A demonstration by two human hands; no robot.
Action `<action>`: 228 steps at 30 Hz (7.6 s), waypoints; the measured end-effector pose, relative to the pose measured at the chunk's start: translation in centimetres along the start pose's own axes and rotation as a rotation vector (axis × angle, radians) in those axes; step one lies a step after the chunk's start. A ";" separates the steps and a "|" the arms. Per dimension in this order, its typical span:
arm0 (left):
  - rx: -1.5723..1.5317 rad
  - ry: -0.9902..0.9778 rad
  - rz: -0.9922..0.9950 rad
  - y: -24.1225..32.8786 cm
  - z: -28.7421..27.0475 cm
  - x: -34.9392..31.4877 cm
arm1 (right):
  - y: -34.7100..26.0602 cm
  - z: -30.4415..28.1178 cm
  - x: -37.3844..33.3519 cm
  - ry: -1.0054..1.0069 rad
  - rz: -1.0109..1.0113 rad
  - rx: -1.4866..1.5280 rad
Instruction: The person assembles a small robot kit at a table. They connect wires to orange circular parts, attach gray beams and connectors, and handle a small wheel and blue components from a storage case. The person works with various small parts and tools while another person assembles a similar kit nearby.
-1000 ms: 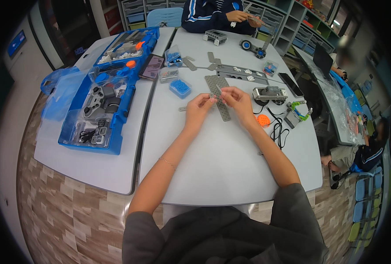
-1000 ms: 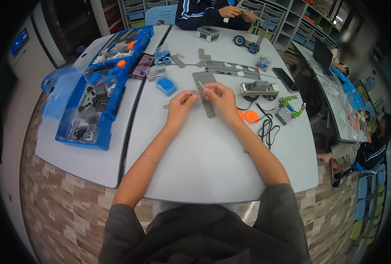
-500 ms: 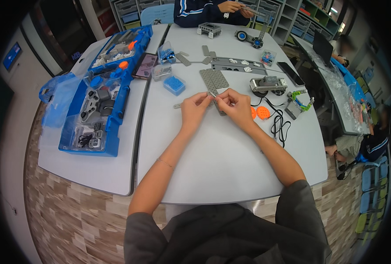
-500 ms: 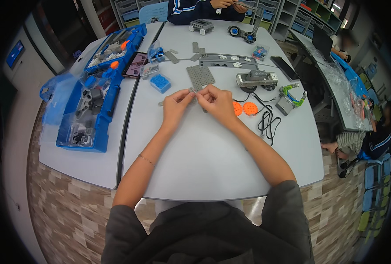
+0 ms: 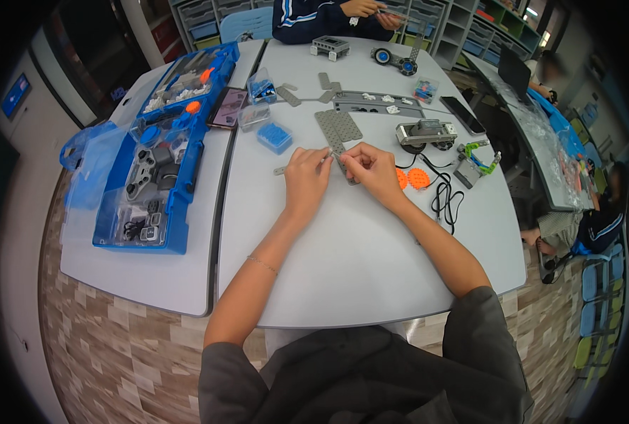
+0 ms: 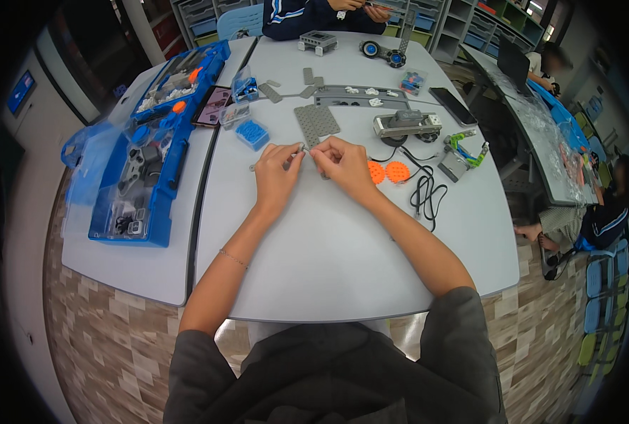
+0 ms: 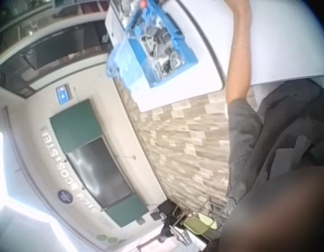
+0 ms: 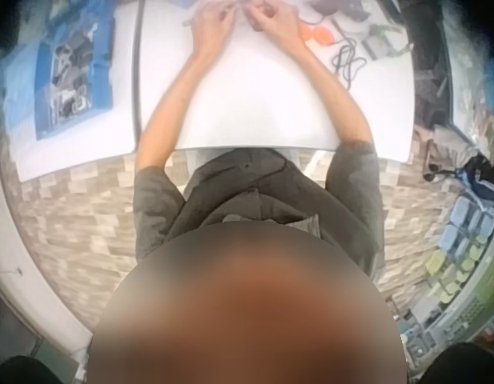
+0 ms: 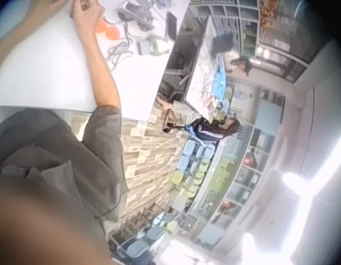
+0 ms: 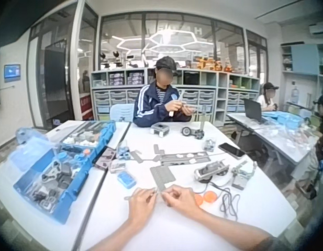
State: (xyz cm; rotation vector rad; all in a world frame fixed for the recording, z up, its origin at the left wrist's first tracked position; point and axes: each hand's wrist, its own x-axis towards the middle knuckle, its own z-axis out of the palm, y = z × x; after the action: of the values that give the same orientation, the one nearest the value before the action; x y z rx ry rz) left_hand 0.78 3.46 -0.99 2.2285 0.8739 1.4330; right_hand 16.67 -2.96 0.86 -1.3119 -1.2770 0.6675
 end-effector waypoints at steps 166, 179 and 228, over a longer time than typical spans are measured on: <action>-0.521 -0.180 -0.415 -2.0 1.3 0.1 | 0.7 -0.6 1.1 -0.099 -0.243 -0.193; -0.556 -0.180 -0.393 -3.1 1.8 0.0 | 0.7 -0.5 1.2 -0.047 -0.399 -0.278; 0.692 0.143 -0.080 -3.9 -16.3 4.8 | 1.7 -0.6 1.4 -0.031 -0.020 0.020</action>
State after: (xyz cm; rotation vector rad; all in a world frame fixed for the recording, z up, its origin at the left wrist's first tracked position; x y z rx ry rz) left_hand -13.66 8.95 7.00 2.5233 1.6965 1.4081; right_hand 18.08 -1.55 -0.16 -1.2758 -1.3037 0.6878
